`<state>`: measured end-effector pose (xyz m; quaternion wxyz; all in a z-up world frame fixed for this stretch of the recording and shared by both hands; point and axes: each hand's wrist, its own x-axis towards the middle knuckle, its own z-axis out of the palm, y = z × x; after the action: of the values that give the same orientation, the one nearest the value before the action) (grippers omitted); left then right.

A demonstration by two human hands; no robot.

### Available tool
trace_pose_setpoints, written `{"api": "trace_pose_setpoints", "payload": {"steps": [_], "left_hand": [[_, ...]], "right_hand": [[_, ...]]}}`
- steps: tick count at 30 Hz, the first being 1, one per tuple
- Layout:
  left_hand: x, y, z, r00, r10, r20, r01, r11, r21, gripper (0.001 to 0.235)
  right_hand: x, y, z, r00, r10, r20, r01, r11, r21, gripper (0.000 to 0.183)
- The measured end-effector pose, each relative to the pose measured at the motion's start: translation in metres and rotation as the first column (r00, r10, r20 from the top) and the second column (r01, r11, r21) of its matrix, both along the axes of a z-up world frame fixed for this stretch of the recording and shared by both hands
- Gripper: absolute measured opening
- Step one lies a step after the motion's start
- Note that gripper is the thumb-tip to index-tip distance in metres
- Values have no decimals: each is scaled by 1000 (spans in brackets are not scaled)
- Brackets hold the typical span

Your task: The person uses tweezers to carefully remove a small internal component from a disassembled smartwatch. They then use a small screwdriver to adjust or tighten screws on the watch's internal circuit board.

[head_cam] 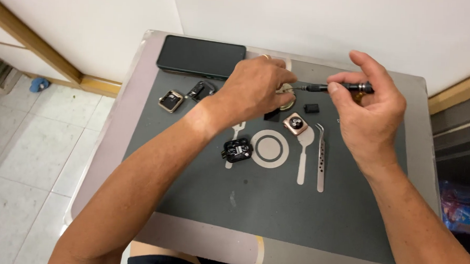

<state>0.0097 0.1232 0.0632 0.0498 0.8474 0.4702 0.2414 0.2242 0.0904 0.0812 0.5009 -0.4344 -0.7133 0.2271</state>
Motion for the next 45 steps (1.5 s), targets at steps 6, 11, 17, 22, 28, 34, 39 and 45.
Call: {"api": "trace_pose_setpoints", "payload": {"steps": [6,11,17,22,28,34,39,45], "left_hand": [[2,23,-11,997,-27,-78,29,999,30,23],[5,29,-12,993,-74,-91,73,997,-15,28],[5,26,1,993,-118,-23,114,986,-125,26],[-1,17,8,996,-94,9,94,993,-76,20],[9,-30,-12,990,45,135,-55,996,74,24],[52,-63,-49,973,220,-66,-219,976,10,36],[67,-57,-59,970,170,-172,-146,979,143,30],[79,-61,-56,976,205,-76,-175,940,293,24]], "right_hand": [[0,7,2,998,-2,-68,-2,998,-61,43],[3,10,-5,994,-14,-109,4,996,-92,42],[16,12,-7,985,-58,-165,36,991,-132,42],[35,7,-8,976,-121,-183,89,981,-175,44],[75,20,-37,933,-156,-326,94,976,-198,47],[89,37,-68,818,-299,-491,109,919,-379,54],[86,31,-57,867,-282,-411,81,893,-443,51],[108,51,-94,879,-94,-467,-48,958,-283,52]]}}
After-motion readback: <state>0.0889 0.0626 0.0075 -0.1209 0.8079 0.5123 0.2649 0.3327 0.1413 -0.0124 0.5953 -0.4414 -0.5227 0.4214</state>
